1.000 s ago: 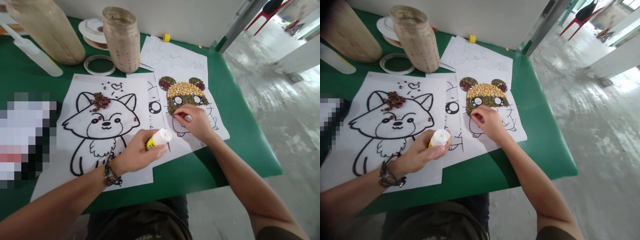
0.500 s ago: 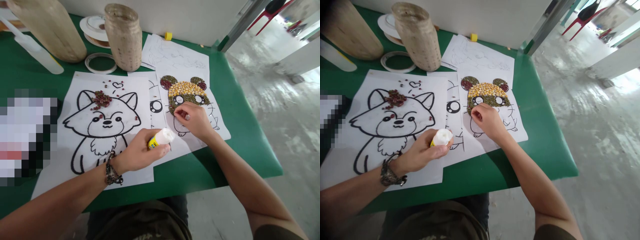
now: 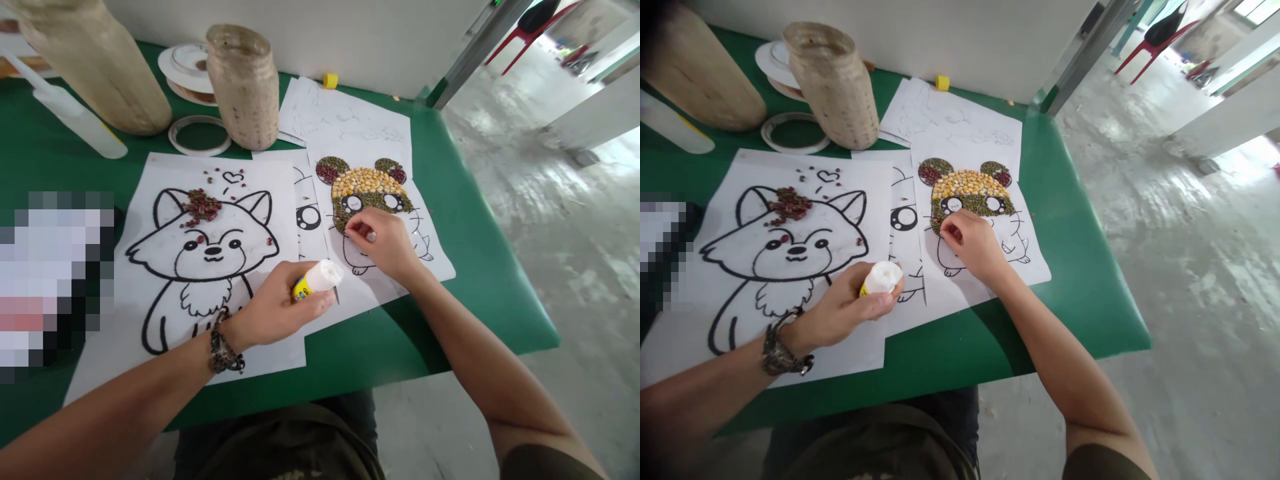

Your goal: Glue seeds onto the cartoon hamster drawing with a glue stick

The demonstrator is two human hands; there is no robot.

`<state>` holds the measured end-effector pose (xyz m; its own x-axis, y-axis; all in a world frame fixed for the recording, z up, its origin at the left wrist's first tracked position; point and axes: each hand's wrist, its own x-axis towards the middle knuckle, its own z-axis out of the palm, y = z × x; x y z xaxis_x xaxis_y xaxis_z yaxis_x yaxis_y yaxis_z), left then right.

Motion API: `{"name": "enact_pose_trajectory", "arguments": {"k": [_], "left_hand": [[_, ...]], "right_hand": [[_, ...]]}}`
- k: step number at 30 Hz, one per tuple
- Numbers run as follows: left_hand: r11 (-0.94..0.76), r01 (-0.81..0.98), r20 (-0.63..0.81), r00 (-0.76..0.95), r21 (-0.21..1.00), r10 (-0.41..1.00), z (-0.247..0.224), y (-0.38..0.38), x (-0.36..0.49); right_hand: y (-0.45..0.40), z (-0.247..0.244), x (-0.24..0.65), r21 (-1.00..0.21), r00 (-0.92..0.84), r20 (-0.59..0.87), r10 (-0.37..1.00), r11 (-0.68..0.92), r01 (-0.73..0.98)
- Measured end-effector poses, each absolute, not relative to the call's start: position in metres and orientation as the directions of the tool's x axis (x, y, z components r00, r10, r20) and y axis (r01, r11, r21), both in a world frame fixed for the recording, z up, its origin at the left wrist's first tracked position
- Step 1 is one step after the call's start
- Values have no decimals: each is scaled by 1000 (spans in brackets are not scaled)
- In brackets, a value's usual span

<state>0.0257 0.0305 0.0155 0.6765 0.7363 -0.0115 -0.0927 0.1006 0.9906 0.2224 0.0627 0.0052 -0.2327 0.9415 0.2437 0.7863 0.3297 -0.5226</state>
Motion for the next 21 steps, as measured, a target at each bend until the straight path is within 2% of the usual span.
{"name": "enact_pose_trajectory", "arguments": {"k": [6, 11, 14, 17, 19, 21], "left_hand": [[83, -82, -7, 669, 993, 743, 11, 30, 26], [65, -78, 9, 704, 995, 710, 11, 31, 25], [79, -82, 6, 732, 993, 682, 13, 31, 24], [131, -104, -5, 763, 986, 646, 13, 31, 23], [227, -149, -15, 804, 962, 594, 11, 31, 22], [393, -199, -14, 878, 898, 478, 9, 31, 20]], "right_hand": [[60, 13, 226, -616, -101, 299, 949, 273, 739], [60, 24, 212, -667, -82, 240, 967, 226, 710], [64, 30, 190, -633, -123, 276, 953, 276, 723], [74, 36, 163, -532, -223, 310, 924, 363, 765], [83, 39, 146, -465, -294, 284, 913, 399, 790], [93, 38, 131, -475, -381, 240, 893, 451, 756]]}}
